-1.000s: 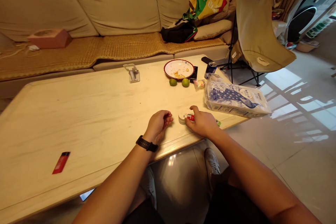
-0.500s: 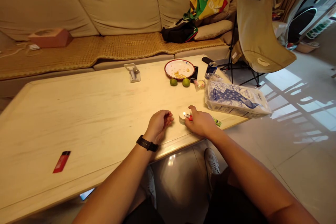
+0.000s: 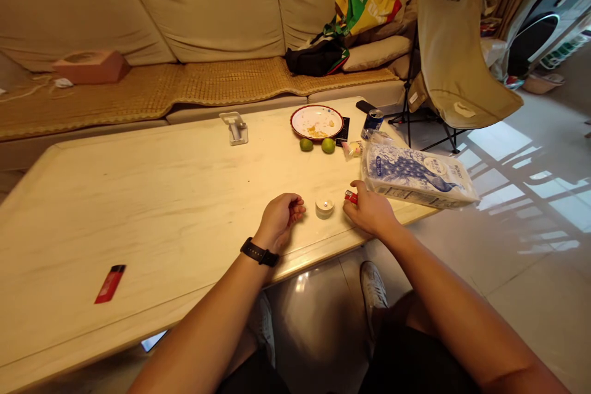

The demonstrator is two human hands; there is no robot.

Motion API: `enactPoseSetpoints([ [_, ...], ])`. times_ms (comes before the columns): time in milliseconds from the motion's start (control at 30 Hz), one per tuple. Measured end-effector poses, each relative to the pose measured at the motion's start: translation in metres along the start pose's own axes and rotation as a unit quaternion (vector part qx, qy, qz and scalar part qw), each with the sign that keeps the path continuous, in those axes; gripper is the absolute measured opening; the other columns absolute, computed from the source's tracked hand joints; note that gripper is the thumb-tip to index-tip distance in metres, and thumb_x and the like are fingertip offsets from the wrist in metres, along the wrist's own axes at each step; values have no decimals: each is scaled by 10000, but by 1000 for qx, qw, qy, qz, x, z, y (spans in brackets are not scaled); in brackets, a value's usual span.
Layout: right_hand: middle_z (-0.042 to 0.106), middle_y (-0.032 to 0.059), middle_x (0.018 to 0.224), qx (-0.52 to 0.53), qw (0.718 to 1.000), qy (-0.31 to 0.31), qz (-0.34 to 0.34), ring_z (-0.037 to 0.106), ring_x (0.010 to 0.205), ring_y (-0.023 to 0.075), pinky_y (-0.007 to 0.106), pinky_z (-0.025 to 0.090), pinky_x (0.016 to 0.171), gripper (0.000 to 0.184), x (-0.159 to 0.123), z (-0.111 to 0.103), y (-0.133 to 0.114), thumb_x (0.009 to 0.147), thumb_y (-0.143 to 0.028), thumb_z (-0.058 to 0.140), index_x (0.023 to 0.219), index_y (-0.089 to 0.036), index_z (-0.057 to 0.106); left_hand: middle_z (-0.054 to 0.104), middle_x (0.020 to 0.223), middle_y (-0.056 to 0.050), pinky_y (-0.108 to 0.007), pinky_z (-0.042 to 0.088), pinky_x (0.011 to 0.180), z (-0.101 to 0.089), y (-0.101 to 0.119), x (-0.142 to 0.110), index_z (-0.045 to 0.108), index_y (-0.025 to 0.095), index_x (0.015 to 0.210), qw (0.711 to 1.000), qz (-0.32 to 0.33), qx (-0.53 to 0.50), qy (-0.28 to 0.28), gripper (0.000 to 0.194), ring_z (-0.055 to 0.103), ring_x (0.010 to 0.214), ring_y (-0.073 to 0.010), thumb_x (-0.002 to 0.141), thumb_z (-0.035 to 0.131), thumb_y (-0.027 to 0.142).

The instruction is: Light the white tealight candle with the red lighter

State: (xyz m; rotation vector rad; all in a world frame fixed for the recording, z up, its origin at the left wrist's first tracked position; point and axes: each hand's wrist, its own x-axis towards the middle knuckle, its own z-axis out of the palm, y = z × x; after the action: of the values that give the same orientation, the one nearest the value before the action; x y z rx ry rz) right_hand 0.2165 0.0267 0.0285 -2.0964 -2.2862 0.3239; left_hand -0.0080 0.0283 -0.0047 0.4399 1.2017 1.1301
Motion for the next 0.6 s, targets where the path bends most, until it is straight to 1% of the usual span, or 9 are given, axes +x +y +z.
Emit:
enactPoseSetpoints([
  [167,723,144,1077,0,1000,-3,17,680,988,321,358,437,791,546,0,4,11,943,-476,417,1397,-174,427,623,675,-68,-206,440,461,1,0,1,612,124,759,1000,2,0,2,38,587,539,-112,743,601,156],
  [267,721,143,1080,-16,999,-30,20,683,978,319,352,440,774,549,0,10,16,929,-484,442,1384,-177,433,623,682,-67,-204,439,460,0,-2,2,614,125,756,1000,4,1,1,38,587,544,-110,743,595,155],
  [367,724,158,1036,-44,996,-79,0,688,944,323,356,444,753,487,-1,19,19,928,-472,437,1299,-160,488,619,682,-63,-203,439,462,-1,-2,2,614,123,755,1000,2,2,1,42,586,549,-109,743,591,157],
  [433,725,163,1022,-56,993,-98,-24,690,927,325,362,447,736,443,-1,25,20,927,-448,434,1252,-155,504,618,685,-63,-205,439,464,-1,-2,2,612,123,754,1000,3,3,1,43,586,553,-110,739,590,157],
  [600,725,163,1031,-63,991,-107,-53,690,923,327,369,449,729,450,-3,32,21,923,-434,436,1273,-154,474,623,686,-66,-209,440,468,0,-1,1,615,124,761,1000,4,2,-2,49,586,557,-114,729,600,159],
])
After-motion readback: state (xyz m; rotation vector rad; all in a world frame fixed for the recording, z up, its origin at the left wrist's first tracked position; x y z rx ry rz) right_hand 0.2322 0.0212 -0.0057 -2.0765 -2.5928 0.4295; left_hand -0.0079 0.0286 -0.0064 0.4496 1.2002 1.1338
